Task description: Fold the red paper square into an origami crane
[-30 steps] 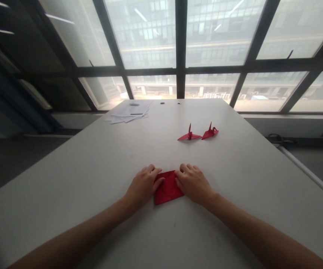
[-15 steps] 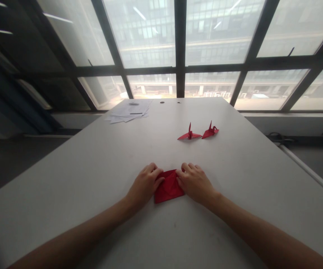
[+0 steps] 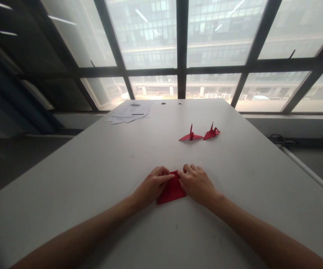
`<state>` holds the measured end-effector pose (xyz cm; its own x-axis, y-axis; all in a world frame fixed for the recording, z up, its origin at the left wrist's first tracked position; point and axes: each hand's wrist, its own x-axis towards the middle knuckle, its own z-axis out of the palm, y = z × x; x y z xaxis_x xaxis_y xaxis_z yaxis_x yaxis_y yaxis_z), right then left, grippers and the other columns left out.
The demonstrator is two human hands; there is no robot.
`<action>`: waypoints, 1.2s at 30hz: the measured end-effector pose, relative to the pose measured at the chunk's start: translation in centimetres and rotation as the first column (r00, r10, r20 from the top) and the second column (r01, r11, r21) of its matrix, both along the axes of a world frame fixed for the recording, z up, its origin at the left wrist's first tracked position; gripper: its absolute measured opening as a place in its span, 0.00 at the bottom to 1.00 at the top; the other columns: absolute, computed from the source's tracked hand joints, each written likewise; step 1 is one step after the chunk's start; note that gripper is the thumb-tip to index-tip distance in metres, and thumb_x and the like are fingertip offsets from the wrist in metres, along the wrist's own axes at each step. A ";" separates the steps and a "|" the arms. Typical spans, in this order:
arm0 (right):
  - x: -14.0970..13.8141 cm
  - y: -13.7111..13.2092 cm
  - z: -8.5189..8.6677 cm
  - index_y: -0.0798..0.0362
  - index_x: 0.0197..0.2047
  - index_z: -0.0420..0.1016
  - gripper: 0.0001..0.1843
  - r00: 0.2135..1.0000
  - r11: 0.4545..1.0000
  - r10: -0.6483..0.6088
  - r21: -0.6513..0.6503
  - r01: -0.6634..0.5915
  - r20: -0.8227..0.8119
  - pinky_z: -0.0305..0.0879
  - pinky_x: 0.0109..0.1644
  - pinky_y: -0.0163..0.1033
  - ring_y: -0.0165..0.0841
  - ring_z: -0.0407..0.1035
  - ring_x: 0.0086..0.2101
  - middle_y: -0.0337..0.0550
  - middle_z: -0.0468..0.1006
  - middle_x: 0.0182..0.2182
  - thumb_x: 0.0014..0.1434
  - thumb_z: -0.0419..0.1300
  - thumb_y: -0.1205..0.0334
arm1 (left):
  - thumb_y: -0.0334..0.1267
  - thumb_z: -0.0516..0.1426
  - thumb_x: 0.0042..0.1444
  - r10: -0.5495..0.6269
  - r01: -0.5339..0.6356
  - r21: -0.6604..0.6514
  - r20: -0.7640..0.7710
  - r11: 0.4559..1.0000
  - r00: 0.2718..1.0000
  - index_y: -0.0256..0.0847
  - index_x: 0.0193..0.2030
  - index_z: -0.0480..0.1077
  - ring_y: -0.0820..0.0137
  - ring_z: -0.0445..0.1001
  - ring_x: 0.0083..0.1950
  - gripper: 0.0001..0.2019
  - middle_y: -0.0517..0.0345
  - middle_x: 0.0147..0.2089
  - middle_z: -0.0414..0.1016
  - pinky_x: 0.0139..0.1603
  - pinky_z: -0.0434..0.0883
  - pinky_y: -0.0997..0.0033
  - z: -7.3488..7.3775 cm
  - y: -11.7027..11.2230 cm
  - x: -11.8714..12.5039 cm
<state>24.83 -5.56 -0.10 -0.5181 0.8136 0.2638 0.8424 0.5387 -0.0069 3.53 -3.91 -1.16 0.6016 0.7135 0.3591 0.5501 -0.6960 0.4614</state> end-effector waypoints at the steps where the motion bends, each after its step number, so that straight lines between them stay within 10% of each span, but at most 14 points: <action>1: 0.1 0.0 0.0 0.49 0.47 0.75 0.09 1.000 1.000 -0.001 -0.003 0.001 -0.001 0.60 0.45 0.41 0.37 0.67 0.40 0.47 0.74 0.42 0.67 0.54 0.64 | 0.29 0.52 0.67 -0.013 0.013 0.009 -0.013 1.000 1.000 0.46 0.46 0.77 0.67 0.71 0.47 0.13 0.55 0.45 0.73 0.53 0.71 0.67 0.1 0.0 0.0; 21: 1.1 0.6 -0.2 0.46 0.53 0.75 0.12 0.997 0.998 0.061 -0.030 -0.063 -0.051 0.60 0.47 0.41 0.36 0.66 0.41 0.45 0.73 0.43 0.68 0.55 0.62 | 0.28 0.56 0.64 -0.158 0.248 0.213 -0.367 0.945 0.917 0.37 0.43 0.72 0.64 0.71 0.47 0.05 0.51 0.44 0.75 0.54 0.71 0.65 1.1 0.0 -0.2; 36: 1.1 1.4 -0.8 0.47 0.53 0.75 0.16 0.985 0.993 0.034 -0.110 -0.053 -0.172 0.58 0.47 0.40 0.34 0.67 0.40 0.43 0.74 0.42 0.68 0.52 0.67 | 0.27 0.51 0.67 -0.225 0.258 0.136 -0.220 0.957 0.949 0.38 0.45 0.73 0.66 0.73 0.54 0.10 0.50 0.56 0.75 0.59 0.70 0.63 1.2 0.4 -0.3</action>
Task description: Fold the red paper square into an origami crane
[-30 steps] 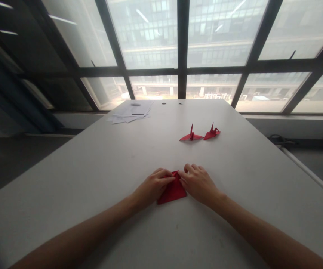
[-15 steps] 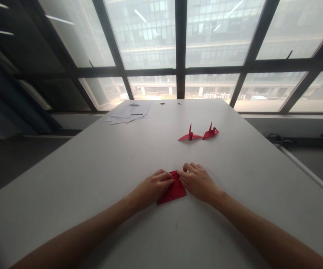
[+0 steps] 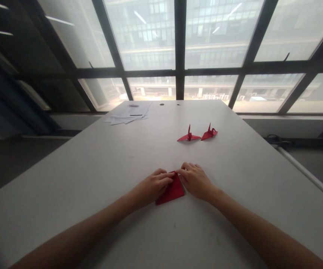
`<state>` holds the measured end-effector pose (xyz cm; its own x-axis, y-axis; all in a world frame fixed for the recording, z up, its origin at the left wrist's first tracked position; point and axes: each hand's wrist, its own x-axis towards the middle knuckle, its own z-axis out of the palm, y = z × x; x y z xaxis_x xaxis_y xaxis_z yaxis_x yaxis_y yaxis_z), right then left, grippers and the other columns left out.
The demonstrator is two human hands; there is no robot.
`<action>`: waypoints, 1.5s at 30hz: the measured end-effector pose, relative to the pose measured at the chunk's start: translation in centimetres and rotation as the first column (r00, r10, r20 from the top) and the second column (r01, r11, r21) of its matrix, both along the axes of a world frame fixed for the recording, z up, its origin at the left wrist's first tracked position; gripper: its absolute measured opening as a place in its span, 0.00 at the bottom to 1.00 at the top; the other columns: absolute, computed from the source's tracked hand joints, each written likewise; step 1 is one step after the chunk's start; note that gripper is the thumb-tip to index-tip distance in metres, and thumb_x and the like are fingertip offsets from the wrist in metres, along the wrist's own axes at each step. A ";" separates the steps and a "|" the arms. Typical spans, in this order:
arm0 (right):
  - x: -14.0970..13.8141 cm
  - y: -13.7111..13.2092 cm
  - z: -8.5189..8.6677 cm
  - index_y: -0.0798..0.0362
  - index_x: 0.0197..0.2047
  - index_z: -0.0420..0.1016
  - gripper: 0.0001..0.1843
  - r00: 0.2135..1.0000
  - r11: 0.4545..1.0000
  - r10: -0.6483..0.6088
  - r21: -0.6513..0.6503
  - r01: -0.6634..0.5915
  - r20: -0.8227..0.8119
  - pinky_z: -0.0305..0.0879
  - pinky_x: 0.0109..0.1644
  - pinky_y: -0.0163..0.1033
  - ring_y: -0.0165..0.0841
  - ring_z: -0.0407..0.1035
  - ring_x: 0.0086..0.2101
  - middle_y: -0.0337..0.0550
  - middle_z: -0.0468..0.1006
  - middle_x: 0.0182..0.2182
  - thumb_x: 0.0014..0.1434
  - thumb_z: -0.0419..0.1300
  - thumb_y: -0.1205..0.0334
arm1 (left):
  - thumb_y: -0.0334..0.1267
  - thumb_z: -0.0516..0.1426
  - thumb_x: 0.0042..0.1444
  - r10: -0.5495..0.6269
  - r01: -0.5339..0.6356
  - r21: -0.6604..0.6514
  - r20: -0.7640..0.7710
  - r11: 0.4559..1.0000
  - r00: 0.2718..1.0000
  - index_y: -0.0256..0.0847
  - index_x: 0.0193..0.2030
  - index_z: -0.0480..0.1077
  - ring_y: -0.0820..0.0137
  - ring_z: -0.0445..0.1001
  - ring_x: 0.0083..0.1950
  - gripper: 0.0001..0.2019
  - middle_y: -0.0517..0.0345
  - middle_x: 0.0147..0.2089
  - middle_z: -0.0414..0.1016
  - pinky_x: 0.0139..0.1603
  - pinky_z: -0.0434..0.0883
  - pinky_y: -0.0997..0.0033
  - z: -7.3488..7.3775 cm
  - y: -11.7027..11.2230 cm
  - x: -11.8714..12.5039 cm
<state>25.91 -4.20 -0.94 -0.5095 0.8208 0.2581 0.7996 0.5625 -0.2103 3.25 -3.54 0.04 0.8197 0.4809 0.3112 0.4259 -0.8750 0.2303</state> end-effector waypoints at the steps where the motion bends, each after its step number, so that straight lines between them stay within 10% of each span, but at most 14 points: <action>1: 0.0 0.1 -0.2 0.46 0.55 0.74 0.17 1.000 1.000 -0.009 -0.016 0.009 -0.024 0.58 0.47 0.40 0.34 0.68 0.40 0.42 0.74 0.41 0.68 0.52 0.68 | 0.27 0.51 0.67 -0.004 0.004 0.011 -0.006 1.000 1.000 0.38 0.45 0.73 0.66 0.73 0.54 0.09 0.49 0.56 0.75 0.59 0.70 0.63 0.0 0.0 0.0; 31: 0.3 0.3 -0.5 0.41 0.61 0.69 0.28 0.993 0.999 0.040 0.028 -0.044 0.112 0.55 0.45 0.38 0.32 0.66 0.37 0.43 0.73 0.43 0.63 0.52 0.75 | 0.26 0.50 0.67 -0.004 0.010 0.090 -0.067 0.996 0.998 0.37 0.43 0.70 0.64 0.73 0.56 0.08 0.47 0.55 0.75 0.60 0.70 0.62 -0.3 0.0 0.2; 38: 0.2 0.3 -0.3 0.40 0.63 0.68 0.28 0.990 1.000 0.026 0.011 -0.028 0.140 0.55 0.46 0.39 0.33 0.66 0.39 0.44 0.73 0.44 0.64 0.53 0.73 | 0.32 0.54 0.66 -0.058 0.060 0.026 -0.056 0.998 0.997 0.36 0.61 0.64 0.61 0.71 0.61 0.17 0.45 0.59 0.73 0.62 0.70 0.59 0.9 -0.4 -1.1; 45: -0.1 0.2 0.3 0.41 0.60 0.71 0.25 0.987 0.999 0.033 0.009 -0.035 0.156 0.55 0.44 0.39 0.33 0.66 0.38 0.44 0.73 0.43 0.64 0.53 0.72 | 0.29 0.50 0.68 -0.119 0.142 0.145 -0.154 0.979 0.981 0.33 0.58 0.69 0.61 0.68 0.65 0.15 0.44 0.58 0.74 0.68 0.67 0.58 0.6 -0.5 -2.4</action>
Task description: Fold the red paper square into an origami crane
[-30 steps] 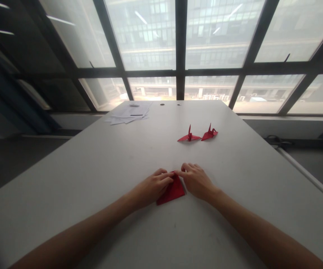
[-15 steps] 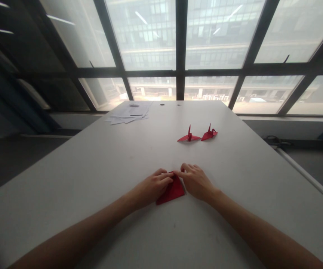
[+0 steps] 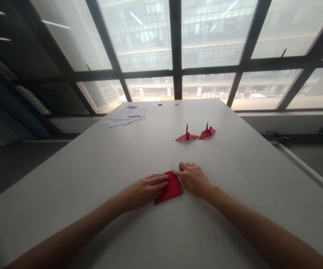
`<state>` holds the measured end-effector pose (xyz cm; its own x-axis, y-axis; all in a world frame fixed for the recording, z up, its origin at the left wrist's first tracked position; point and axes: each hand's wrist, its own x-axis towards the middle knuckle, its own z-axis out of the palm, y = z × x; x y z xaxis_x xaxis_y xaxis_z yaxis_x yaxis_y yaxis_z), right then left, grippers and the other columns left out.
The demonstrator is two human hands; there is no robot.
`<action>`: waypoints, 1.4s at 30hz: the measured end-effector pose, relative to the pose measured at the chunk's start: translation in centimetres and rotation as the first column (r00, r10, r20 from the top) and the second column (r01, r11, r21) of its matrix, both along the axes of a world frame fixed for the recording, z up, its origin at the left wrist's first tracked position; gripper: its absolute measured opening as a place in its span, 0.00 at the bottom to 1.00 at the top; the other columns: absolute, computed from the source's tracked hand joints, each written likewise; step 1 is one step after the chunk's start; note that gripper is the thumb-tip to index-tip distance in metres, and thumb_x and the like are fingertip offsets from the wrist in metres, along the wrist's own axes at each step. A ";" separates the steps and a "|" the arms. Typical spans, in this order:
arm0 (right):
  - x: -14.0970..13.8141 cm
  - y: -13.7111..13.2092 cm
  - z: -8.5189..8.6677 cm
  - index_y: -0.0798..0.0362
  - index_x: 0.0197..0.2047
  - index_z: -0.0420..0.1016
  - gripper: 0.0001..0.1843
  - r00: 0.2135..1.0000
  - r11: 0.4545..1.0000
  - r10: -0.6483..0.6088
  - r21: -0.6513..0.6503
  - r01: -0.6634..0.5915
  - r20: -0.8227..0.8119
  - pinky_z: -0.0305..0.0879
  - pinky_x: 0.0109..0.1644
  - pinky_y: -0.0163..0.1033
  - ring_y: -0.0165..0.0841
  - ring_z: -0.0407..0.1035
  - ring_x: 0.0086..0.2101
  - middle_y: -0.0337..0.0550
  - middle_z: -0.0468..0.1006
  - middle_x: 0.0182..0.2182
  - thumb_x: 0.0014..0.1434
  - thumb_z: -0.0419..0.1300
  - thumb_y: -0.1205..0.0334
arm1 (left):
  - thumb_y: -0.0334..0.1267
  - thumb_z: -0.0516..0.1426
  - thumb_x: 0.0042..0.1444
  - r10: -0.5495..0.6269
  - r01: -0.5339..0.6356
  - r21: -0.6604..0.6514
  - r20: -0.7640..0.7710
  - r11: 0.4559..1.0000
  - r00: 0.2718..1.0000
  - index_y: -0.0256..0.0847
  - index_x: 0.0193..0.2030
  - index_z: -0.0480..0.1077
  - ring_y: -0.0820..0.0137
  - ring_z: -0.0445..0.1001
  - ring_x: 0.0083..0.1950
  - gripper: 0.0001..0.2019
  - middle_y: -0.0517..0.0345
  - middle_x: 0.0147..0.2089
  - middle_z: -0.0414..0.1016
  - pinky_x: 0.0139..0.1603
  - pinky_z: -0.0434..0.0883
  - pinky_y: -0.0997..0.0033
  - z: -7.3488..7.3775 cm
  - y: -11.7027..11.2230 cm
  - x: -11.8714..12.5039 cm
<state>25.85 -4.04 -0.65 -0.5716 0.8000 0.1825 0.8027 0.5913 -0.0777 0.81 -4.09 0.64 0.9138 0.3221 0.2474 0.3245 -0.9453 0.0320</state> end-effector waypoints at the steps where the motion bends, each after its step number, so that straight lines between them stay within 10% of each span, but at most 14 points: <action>1: 0.0 0.0 0.1 0.41 0.60 0.71 0.25 1.000 1.000 0.003 -0.001 -0.003 0.001 0.55 0.44 0.39 0.33 0.66 0.37 0.44 0.73 0.43 0.64 0.53 0.72 | 0.29 0.50 0.68 0.003 -0.003 0.004 -0.005 1.000 1.000 0.33 0.58 0.69 0.61 0.67 0.66 0.15 0.44 0.58 0.74 0.68 0.67 0.58 0.0 -0.2 -0.3; 22: 0.0 -0.1 0.4 0.43 0.58 0.73 0.22 1.000 1.000 0.012 0.001 -0.012 0.024 0.55 0.42 0.39 0.34 0.67 0.37 0.45 0.73 0.42 0.64 0.53 0.72 | 0.33 0.52 0.67 -0.011 -0.002 -0.201 -0.063 0.980 0.998 0.41 0.65 0.65 0.63 0.60 0.71 0.20 0.51 0.65 0.69 0.72 0.58 0.58 1.7 -1.1 -2.2; 31: 0.1 -0.2 0.3 0.43 0.60 0.71 0.22 1.000 1.000 0.007 0.009 -0.008 0.014 0.55 0.44 0.39 0.34 0.66 0.37 0.44 0.73 0.42 0.65 0.56 0.69 | 0.48 0.54 0.67 0.221 -0.225 -0.197 -0.044 0.954 0.974 0.47 0.68 0.60 0.56 0.66 0.61 0.25 0.48 0.60 0.69 0.63 0.63 0.51 -0.2 -0.5 -0.6; 42: 0.1 -0.2 -0.1 0.42 0.60 0.71 0.24 0.999 1.000 -0.002 0.029 0.000 0.036 0.55 0.44 0.40 0.34 0.66 0.37 0.45 0.73 0.42 0.65 0.52 0.71 | 0.62 0.48 0.65 0.194 -0.275 -0.244 -0.310 0.930 0.931 0.39 0.76 0.34 0.53 0.40 0.76 0.43 0.40 0.76 0.40 0.72 0.46 0.46 1.0 -3.9 -4.1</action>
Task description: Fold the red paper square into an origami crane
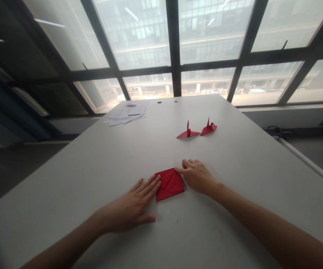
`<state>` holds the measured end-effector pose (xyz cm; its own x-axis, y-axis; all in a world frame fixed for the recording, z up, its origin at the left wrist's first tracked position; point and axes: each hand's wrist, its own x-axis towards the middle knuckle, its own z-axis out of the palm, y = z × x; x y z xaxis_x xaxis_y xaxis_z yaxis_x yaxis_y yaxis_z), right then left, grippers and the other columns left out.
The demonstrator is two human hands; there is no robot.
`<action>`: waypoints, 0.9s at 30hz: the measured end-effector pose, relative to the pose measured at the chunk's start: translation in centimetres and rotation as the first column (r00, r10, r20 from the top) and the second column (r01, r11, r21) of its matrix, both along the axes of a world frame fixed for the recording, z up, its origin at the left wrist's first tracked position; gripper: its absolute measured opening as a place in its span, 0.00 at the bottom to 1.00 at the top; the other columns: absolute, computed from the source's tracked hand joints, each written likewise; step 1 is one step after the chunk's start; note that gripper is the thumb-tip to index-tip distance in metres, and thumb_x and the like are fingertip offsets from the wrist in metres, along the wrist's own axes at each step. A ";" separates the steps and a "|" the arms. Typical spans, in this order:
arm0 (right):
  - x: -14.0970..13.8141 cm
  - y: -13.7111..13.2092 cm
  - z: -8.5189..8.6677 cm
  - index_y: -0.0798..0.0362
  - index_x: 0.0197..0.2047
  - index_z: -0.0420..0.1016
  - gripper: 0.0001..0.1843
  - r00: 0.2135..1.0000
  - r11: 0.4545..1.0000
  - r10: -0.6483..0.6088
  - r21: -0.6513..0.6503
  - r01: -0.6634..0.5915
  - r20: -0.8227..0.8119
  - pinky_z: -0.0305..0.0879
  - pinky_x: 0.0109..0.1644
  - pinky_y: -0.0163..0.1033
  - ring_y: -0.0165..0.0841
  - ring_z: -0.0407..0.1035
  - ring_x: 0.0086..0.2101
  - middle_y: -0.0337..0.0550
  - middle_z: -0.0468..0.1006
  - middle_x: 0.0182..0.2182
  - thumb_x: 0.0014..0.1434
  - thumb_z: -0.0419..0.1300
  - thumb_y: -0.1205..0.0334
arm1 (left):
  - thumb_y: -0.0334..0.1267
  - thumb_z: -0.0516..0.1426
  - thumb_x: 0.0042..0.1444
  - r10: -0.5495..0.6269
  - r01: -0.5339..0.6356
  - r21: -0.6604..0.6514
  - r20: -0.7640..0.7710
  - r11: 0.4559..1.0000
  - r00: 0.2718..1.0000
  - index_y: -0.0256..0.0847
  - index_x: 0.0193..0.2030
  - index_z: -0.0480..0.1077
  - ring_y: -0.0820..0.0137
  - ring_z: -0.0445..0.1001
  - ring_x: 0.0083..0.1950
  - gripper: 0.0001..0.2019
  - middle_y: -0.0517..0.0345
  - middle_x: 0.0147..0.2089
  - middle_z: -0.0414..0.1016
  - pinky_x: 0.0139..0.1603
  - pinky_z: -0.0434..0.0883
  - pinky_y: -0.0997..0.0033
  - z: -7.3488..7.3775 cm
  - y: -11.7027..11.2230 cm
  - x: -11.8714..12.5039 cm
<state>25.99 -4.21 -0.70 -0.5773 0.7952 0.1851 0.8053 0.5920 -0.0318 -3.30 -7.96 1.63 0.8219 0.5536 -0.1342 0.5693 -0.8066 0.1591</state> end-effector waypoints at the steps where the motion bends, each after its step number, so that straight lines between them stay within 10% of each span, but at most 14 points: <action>1: 0.0 0.0 0.0 0.42 0.60 0.70 0.24 1.000 1.000 0.000 -0.002 0.000 0.001 0.55 0.44 0.40 0.35 0.66 0.37 0.45 0.73 0.42 0.65 0.52 0.71 | 0.63 0.48 0.64 0.021 -0.021 0.003 -0.012 1.000 1.000 0.38 0.76 0.34 0.51 0.41 0.76 0.44 0.39 0.76 0.39 0.72 0.46 0.45 0.1 -0.4 -0.2; 27: -0.4 -0.3 0.0 0.48 0.60 0.71 0.22 0.965 1.000 -0.025 -0.008 0.024 -0.261 0.60 0.46 0.38 0.34 0.65 0.39 0.44 0.73 0.39 0.67 0.50 0.70 | 0.55 0.54 0.64 0.013 -0.053 0.220 0.178 0.974 0.984 0.33 0.70 0.56 0.53 0.55 0.73 0.35 0.37 0.71 0.56 0.71 0.58 0.52 -2.9 0.0 4.0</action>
